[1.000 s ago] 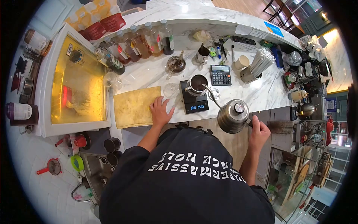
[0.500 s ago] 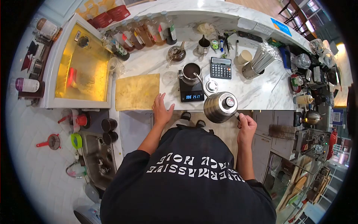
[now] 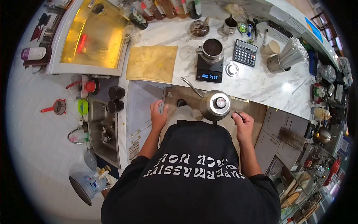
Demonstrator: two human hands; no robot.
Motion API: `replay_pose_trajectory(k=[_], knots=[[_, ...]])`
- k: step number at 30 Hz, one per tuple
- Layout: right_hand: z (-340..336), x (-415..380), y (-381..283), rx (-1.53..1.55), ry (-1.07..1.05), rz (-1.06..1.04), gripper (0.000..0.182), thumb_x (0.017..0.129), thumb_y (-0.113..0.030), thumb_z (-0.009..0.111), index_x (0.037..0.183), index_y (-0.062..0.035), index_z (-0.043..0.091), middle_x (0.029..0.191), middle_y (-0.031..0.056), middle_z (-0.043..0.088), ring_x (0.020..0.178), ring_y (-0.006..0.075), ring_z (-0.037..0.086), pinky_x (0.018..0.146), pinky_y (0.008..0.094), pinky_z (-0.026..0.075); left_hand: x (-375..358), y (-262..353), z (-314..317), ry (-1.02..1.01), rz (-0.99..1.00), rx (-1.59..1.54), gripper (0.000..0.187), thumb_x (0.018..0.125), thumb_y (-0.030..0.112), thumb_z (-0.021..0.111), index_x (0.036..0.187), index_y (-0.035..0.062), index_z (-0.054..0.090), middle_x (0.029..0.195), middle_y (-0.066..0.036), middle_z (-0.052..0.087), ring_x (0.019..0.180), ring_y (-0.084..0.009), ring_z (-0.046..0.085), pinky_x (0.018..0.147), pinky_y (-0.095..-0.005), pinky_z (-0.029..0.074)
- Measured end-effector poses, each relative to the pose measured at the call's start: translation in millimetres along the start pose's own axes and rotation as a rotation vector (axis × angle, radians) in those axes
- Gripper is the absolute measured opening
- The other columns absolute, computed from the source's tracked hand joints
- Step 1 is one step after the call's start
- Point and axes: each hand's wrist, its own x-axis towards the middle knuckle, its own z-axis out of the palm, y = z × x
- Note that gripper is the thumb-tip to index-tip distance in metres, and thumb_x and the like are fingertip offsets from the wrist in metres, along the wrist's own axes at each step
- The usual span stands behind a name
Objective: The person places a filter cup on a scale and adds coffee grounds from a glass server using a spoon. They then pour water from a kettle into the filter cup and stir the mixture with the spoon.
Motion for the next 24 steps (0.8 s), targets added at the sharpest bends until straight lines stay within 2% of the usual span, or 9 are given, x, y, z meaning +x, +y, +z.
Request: replay_pose_trajectory(k=[1, 4, 8, 11, 14, 19, 24], knots=[[11, 2, 1, 0.006, 0.012, 0.052, 0.032, 0.093, -0.016, 0.076, 0.067, -0.0086, 0.059, 0.067, -0.0089, 0.049, 0.064, 0.0021, 0.040, 0.057, 0.0246, 0.030, -3, -4, -7, -0.044, -0.104, -0.020, 0.042, 0.088, 0.020, 0.076, 0.124, 0.0026, 0.064, 0.127, -0.017, 0.059, 0.113, -0.0327, 0.062, 0.097, -0.0428, 0.050], [47, 17, 12, 0.090, -0.017, 0.037, 0.032, 0.093, -0.017, 0.076, 0.066, -0.0091, 0.059, 0.067, -0.0091, 0.049, 0.063, 0.0020, 0.039, 0.057, 0.0247, 0.030, -11, -21, -28, -0.074, -0.197, -0.072, 0.039, 0.089, 0.020, 0.075, 0.123, 0.0029, 0.065, 0.118, -0.016, 0.064, 0.104, -0.0286, 0.066, 0.093, -0.0409, 0.052], [106, 48, 31, 0.091, -0.051, 0.070, 0.035, 0.096, -0.021, 0.075, 0.066, -0.0108, 0.058, 0.065, -0.0089, 0.047, 0.060, 0.0023, 0.037, 0.054, 0.0243, 0.027, -9, -37, -66, -0.048, -0.159, -0.146, 0.036, 0.091, 0.019, 0.074, 0.122, 0.0034, 0.066, 0.115, -0.014, 0.067, 0.101, -0.0252, 0.067, 0.091, -0.0404, 0.053], [159, 71, 32, 0.095, -0.074, 0.035, 0.040, 0.097, -0.024, 0.074, 0.065, -0.0125, 0.054, 0.064, -0.0090, 0.045, 0.059, 0.0026, 0.036, 0.053, 0.0247, 0.026, 3, -50, -93, 0.002, -0.247, -0.189, 0.035, 0.092, 0.018, 0.073, 0.124, 0.0037, 0.065, 0.120, -0.012, 0.068, 0.102, -0.0230, 0.068, 0.092, -0.0393, 0.052], [204, 97, 42, 0.087, -0.082, -0.038, 0.040, 0.096, -0.027, 0.075, 0.065, -0.0127, 0.054, 0.064, -0.0088, 0.045, 0.059, 0.0027, 0.036, 0.053, 0.0250, 0.026, 18, -69, -111, 0.092, -0.250, -0.347, 0.035, 0.094, 0.018, 0.071, 0.125, 0.0046, 0.064, 0.124, -0.011, 0.068, 0.104, -0.0216, 0.068, 0.094, -0.0390, 0.051], [270, 137, 49, 0.108, -0.059, -0.148, 0.037, 0.095, -0.030, 0.077, 0.068, -0.0121, 0.058, 0.065, -0.0089, 0.047, 0.060, 0.0032, 0.037, 0.054, 0.0254, 0.028, 47, -72, -143, 0.022, -0.195, -0.330, 0.035, 0.095, 0.019, 0.070, 0.126, 0.0036, 0.064, 0.124, -0.011, 0.068, 0.109, -0.0217, 0.066, 0.097, -0.0380, 0.050], [318, 158, 54, 0.133, 0.008, -0.162, 0.034, 0.095, -0.028, 0.077, 0.071, -0.0103, 0.061, 0.066, -0.0089, 0.049, 0.061, 0.0029, 0.038, 0.054, 0.0246, 0.029, 69, -70, -158, -0.007, -0.117, -0.345, 0.034, 0.096, 0.018, 0.070, 0.126, 0.0027, 0.064, 0.124, -0.011, 0.068, 0.110, -0.0213, 0.066, 0.097, -0.0369, 0.050]])
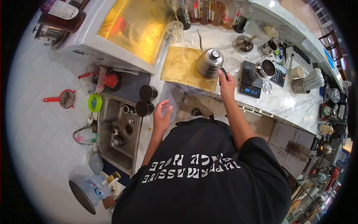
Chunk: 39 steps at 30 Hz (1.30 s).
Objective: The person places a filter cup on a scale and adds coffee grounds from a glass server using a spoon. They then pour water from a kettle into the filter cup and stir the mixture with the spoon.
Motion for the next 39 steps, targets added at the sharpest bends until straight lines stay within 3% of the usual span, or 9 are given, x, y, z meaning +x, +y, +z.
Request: replay_pose_trajectory(k=[10, 12, 15, 19, 21, 27, 31, 36, 39], knots=[[10, -9, 14, -0.152, -0.076, -0.024, 0.024, 0.095, -0.026, 0.077, 0.086, -0.0042, 0.069, 0.074, -0.0077, 0.055, 0.070, 0.0041, 0.045, 0.061, 0.0241, 0.037, 14, -14, -3, -0.029, 0.001, -0.010, 0.030, 0.099, 0.017, 0.066, 0.123, 0.0002, 0.064, 0.121, -0.013, 0.071, 0.111, -0.0209, 0.067, 0.099, -0.0353, 0.050], [1, -9, 14, -0.244, -0.103, 0.013, 0.024, 0.095, -0.026, 0.076, 0.095, -0.0026, 0.069, 0.079, -0.0024, 0.061, 0.077, 0.0076, 0.054, 0.070, 0.0258, 0.044, 17, -10, 1, -0.064, 0.035, 0.022, 0.029, 0.099, 0.017, 0.066, 0.123, 0.0001, 0.065, 0.120, -0.013, 0.072, 0.111, -0.0209, 0.067, 0.099, -0.0352, 0.050], [-16, -22, 10, -0.379, -0.094, -0.224, 0.035, 0.093, -0.024, 0.076, 0.116, 0.0001, 0.063, 0.105, 0.0114, 0.066, 0.101, 0.0197, 0.064, 0.092, 0.0333, 0.050, 20, 9, 5, -0.098, 0.080, 0.082, 0.028, 0.098, 0.015, 0.067, 0.122, 0.0000, 0.065, 0.119, -0.013, 0.073, 0.110, -0.0209, 0.068, 0.099, -0.0353, 0.050], [-70, -43, 24, -0.523, -0.028, -0.257, 0.040, 0.091, -0.024, 0.078, 0.119, -0.0002, 0.062, 0.110, 0.0126, 0.065, 0.105, 0.0220, 0.063, 0.092, 0.0358, 0.050, 28, 25, 19, -0.053, 0.113, 0.052, 0.027, 0.095, 0.015, 0.070, 0.118, 0.0024, 0.067, 0.114, -0.011, 0.073, 0.107, -0.0226, 0.068, 0.097, -0.0373, 0.050], [-109, -52, 32, -0.490, -0.084, -0.097, 0.046, 0.090, -0.025, 0.079, 0.124, -0.0004, 0.059, 0.114, 0.0136, 0.065, 0.109, 0.0241, 0.063, 0.093, 0.0383, 0.050, 32, 38, 31, -0.037, 0.133, 0.041, 0.027, 0.094, 0.014, 0.070, 0.118, 0.0027, 0.067, 0.114, -0.011, 0.073, 0.106, -0.0226, 0.068, 0.097, -0.0374, 0.050], [-219, -64, -17, -0.545, 0.034, -0.005, 0.049, 0.090, -0.021, 0.077, 0.131, -0.0058, 0.054, 0.115, 0.0095, 0.065, 0.102, 0.0205, 0.065, 0.090, 0.0405, 0.049, 38, 97, 92, 0.001, 0.275, -0.191, 0.016, 0.096, 0.006, 0.063, 0.109, -0.0034, 0.068, 0.106, -0.012, 0.072, 0.104, -0.0207, 0.067, 0.095, -0.0347, 0.051], [-270, -20, -56, -0.442, 0.215, -0.054, 0.042, 0.096, -0.015, 0.071, 0.132, -0.0030, 0.052, 0.105, 0.0078, 0.064, 0.089, 0.0147, 0.064, 0.075, 0.0286, 0.050, 47, 153, 149, -0.029, 0.362, -0.241, 0.016, 0.097, 0.005, 0.063, 0.110, -0.0030, 0.068, 0.107, -0.012, 0.072, 0.099, -0.0197, 0.068, 0.093, -0.0339, 0.052], [-296, 75, -85, -0.300, 0.222, -0.219, 0.037, 0.097, -0.014, 0.070, 0.129, -0.0029, 0.055, 0.099, 0.0066, 0.065, 0.084, 0.0121, 0.062, 0.071, 0.0267, 0.050, 62, 196, 223, -0.153, 0.394, -0.222, 0.023, 0.095, 0.004, 0.065, 0.118, 0.0000, 0.066, 0.110, -0.011, 0.071, 0.100, -0.0194, 0.067, 0.093, -0.0342, 0.051], [-303, 138, -88, -0.272, 0.133, -0.287, 0.035, 0.096, -0.016, 0.071, 0.125, -0.0033, 0.057, 0.097, 0.0062, 0.065, 0.083, 0.0123, 0.063, 0.072, 0.0282, 0.051, 62, 209, 258, -0.057, 0.455, -0.176, 0.030, 0.096, 0.003, 0.063, 0.125, 0.0002, 0.061, 0.128, -0.013, 0.060, 0.106, -0.0198, 0.064, 0.094, -0.0354, 0.050]])
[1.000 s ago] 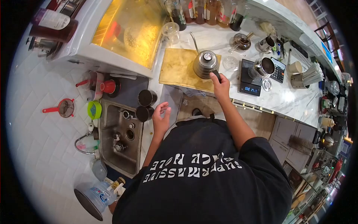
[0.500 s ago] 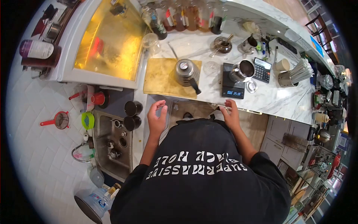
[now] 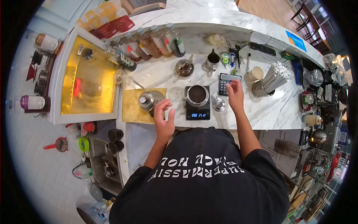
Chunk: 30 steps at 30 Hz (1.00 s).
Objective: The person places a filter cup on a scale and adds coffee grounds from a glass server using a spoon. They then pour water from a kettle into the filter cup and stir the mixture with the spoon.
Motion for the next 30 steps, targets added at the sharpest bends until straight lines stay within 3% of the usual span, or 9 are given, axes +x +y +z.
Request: replay_pose_trajectory(k=[5, 7, 9, 10, 15, 17, 23, 27, 30], knots=[[23, 73, -15, -0.291, -0.106, 0.018, 0.041, 0.091, -0.023, 0.076, 0.124, -0.0056, 0.059, 0.098, 0.0081, 0.060, 0.077, 0.0179, 0.060, 0.071, 0.0331, 0.051, -4, -3, 41, 0.177, -0.038, -0.058, 0.036, 0.101, 0.004, 0.054, 0.136, -0.0009, 0.050, 0.130, -0.012, 0.055, 0.112, -0.0200, 0.059, 0.101, -0.0354, 0.046], [32, 102, -18, -0.308, -0.143, 0.040, 0.042, 0.090, -0.024, 0.076, 0.124, -0.0056, 0.060, 0.101, 0.0116, 0.059, 0.081, 0.0221, 0.060, 0.075, 0.0376, 0.051, -6, -8, 49, 0.292, -0.149, -0.053, 0.035, 0.099, 0.003, 0.056, 0.134, -0.0034, 0.053, 0.135, -0.016, 0.050, 0.109, -0.0215, 0.062, 0.097, -0.0343, 0.048], [43, 128, -11, -0.447, -0.062, -0.224, 0.042, 0.089, -0.025, 0.076, 0.124, -0.0054, 0.060, 0.104, 0.0151, 0.061, 0.089, 0.0284, 0.061, 0.082, 0.0413, 0.051, -10, -10, 55, 0.316, -0.176, -0.016, 0.035, 0.100, 0.004, 0.055, 0.134, -0.0032, 0.052, 0.131, -0.015, 0.053, 0.108, -0.0205, 0.061, 0.099, -0.0341, 0.048], [47, 141, -11, -0.459, -0.106, -0.160, 0.047, 0.089, -0.028, 0.075, 0.127, -0.0065, 0.060, 0.111, 0.0182, 0.062, 0.100, 0.0344, 0.062, 0.089, 0.0450, 0.050, -11, -9, 58, 0.343, -0.217, -0.035, 0.034, 0.101, 0.005, 0.055, 0.134, -0.0029, 0.052, 0.129, -0.014, 0.055, 0.108, -0.0195, 0.061, 0.099, -0.0338, 0.048], [68, 183, 3, -0.611, -0.128, -0.162, 0.049, 0.089, -0.035, 0.075, 0.134, -0.0185, 0.065, 0.119, 0.0179, 0.063, 0.112, 0.0352, 0.062, 0.091, 0.0534, 0.049, -15, -7, 66, 0.381, -0.294, -0.049, 0.032, 0.102, 0.006, 0.055, 0.133, -0.0025, 0.052, 0.122, -0.011, 0.059, 0.106, -0.0167, 0.061, 0.098, -0.0327, 0.047], [72, 194, 3, -0.702, -0.257, -0.194, 0.034, 0.089, -0.034, 0.075, 0.120, -0.0205, 0.075, 0.116, 0.0112, 0.066, 0.112, 0.0321, 0.061, 0.089, 0.0545, 0.047, -14, -4, 67, 0.377, -0.326, -0.036, 0.031, 0.103, 0.007, 0.056, 0.132, -0.0026, 0.053, 0.121, -0.010, 0.060, 0.105, -0.0162, 0.061, 0.098, -0.0323, 0.047], [60, 189, -1, -0.658, -0.239, -0.436, 0.017, 0.088, -0.028, 0.077, 0.100, -0.0173, 0.082, 0.092, 0.0044, 0.068, 0.097, 0.0290, 0.063, 0.082, 0.0472, 0.045, -15, -18, 66, 0.435, -0.391, -0.038, 0.028, 0.103, 0.007, 0.056, 0.130, -0.0018, 0.055, 0.114, -0.010, 0.062, 0.103, -0.0160, 0.062, 0.096, -0.0316, 0.048], [41, 170, -7, -0.629, -0.337, -0.414, 0.015, 0.088, -0.026, 0.076, 0.096, -0.0144, 0.082, 0.091, 0.0044, 0.071, 0.096, 0.0276, 0.062, 0.085, 0.0469, 0.037, -16, -14, 67, 0.450, -0.406, -0.029, 0.028, 0.103, 0.007, 0.057, 0.129, -0.0018, 0.055, 0.112, -0.010, 0.063, 0.102, -0.0158, 0.062, 0.096, -0.0312, 0.048], [29, 158, -22, -0.541, -0.244, -0.526, 0.013, 0.087, -0.020, 0.078, 0.096, -0.0110, 0.080, 0.088, 0.0045, 0.072, 0.091, 0.0269, 0.064, 0.089, 0.0437, 0.039, -14, -17, 72, 0.441, -0.401, -0.037, 0.027, 0.102, 0.007, 0.057, 0.128, -0.0016, 0.056, 0.112, -0.009, 0.063, 0.101, -0.0155, 0.062, 0.095, -0.0309, 0.048]])
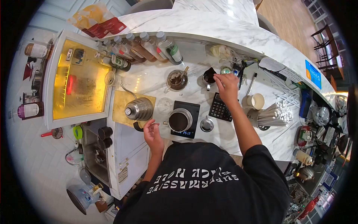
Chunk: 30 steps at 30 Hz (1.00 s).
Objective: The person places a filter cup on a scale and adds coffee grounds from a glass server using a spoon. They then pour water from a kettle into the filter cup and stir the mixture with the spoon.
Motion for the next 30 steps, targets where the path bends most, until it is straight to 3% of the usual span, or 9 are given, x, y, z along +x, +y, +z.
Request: replay_pose_trajectory(k=[3, 5, 7, 9, 11, 14, 18, 21, 30], knots=[[-20, -5, -23, 0.095, 0.163, 0.000, 0.011, 0.088, -0.014, 0.078, 0.096, -0.0072, 0.077, 0.086, 0.0060, 0.072, 0.087, 0.0247, 0.065, 0.092, 0.0391, 0.041, 3, 2, 6, -0.008, -0.022, -0.017, 0.026, 0.102, 0.006, 0.057, 0.127, -0.0015, 0.056, 0.113, -0.009, 0.063, 0.101, -0.0152, 0.062, 0.095, -0.0305, 0.048], [-30, -10, -33, 0.218, 0.305, 0.175, 0.010, 0.090, -0.012, 0.076, 0.097, -0.0052, 0.076, 0.084, 0.0082, 0.071, 0.082, 0.0247, 0.065, 0.088, 0.0375, 0.043, 6, 6, 11, -0.050, 0.014, -0.010, 0.024, 0.102, 0.006, 0.057, 0.125, -0.0012, 0.058, 0.114, -0.008, 0.063, 0.101, -0.0152, 0.062, 0.094, -0.0303, 0.049], [-40, -16, -42, 0.214, 0.317, 0.226, 0.011, 0.094, -0.010, 0.072, 0.101, -0.0028, 0.075, 0.083, 0.0073, 0.072, 0.080, 0.0196, 0.066, 0.083, 0.0331, 0.047, 8, 6, 11, -0.088, 0.021, 0.015, 0.025, 0.102, 0.005, 0.056, 0.126, -0.0013, 0.057, 0.118, -0.009, 0.063, 0.105, -0.0166, 0.062, 0.097, -0.0316, 0.049], [-46, -26, -57, 0.533, 0.402, 0.485, 0.011, 0.097, -0.010, 0.069, 0.101, -0.0012, 0.074, 0.084, 0.0051, 0.073, 0.084, 0.0134, 0.067, 0.082, 0.0298, 0.050, 10, 9, 8, -0.122, 0.031, 0.045, 0.025, 0.103, 0.005, 0.055, 0.127, -0.0013, 0.057, 0.123, -0.011, 0.062, 0.108, -0.0180, 0.062, 0.099, -0.0329, 0.048], [-52, -42, -66, 0.532, 0.367, 0.470, 0.012, 0.100, -0.009, 0.065, 0.102, 0.0011, 0.070, 0.088, 0.0055, 0.073, 0.088, 0.0109, 0.067, 0.083, 0.0282, 0.052, 13, 16, 8, -0.168, 0.097, 0.041, 0.025, 0.099, 0.007, 0.060, 0.123, -0.0004, 0.060, 0.114, -0.008, 0.064, 0.101, -0.0156, 0.062, 0.093, -0.0306, 0.050], [-65, -66, -104, 0.726, 0.286, 0.472, 0.011, 0.103, -0.008, 0.061, 0.104, 0.0033, 0.062, 0.095, 0.0115, 0.073, 0.092, 0.0149, 0.071, 0.084, 0.0286, 0.053, 21, 12, 1, -0.244, 0.097, 0.059, 0.029, 0.097, 0.010, 0.064, 0.124, 0.0002, 0.061, 0.116, -0.011, 0.066, 0.104, -0.0177, 0.063, 0.093, -0.0324, 0.049], [-66, -103, -142, 0.582, 0.203, 0.365, 0.007, 0.100, -0.005, 0.063, 0.103, 0.0015, 0.063, 0.095, 0.0126, 0.073, 0.089, 0.0179, 0.071, 0.077, 0.0285, 0.055, 31, 14, -4, -0.369, 0.127, 0.104, 0.030, 0.095, 0.014, 0.066, 0.122, 0.0011, 0.063, 0.116, -0.011, 0.069, 0.105, -0.0206, 0.065, 0.093, -0.0350, 0.048], [-60, -124, -160, 0.373, 0.140, 0.188, 0.006, 0.094, -0.002, 0.067, 0.099, -0.0035, 0.064, 0.092, 0.0096, 0.075, 0.084, 0.0242, 0.069, 0.087, 0.0364, 0.048, 34, 24, -4, -0.423, 0.190, 0.123, 0.027, 0.095, 0.015, 0.067, 0.119, 0.0022, 0.066, 0.112, -0.009, 0.071, 0.104, -0.0207, 0.066, 0.091, -0.0353, 0.048], [-37, -139, -194, 0.108, 0.043, -0.033, 0.017, 0.089, 0.001, 0.071, 0.101, -0.0080, 0.062, 0.094, 0.0044, 0.069, 0.087, 0.0236, 0.065, 0.094, 0.0428, 0.037, 47, 28, -12, -0.550, 0.233, 0.173, 0.018, 0.096, 0.012, 0.067, 0.109, 0.0006, 0.071, 0.101, -0.012, 0.073, 0.093, -0.0222, 0.070, 0.086, -0.0329, 0.053]])
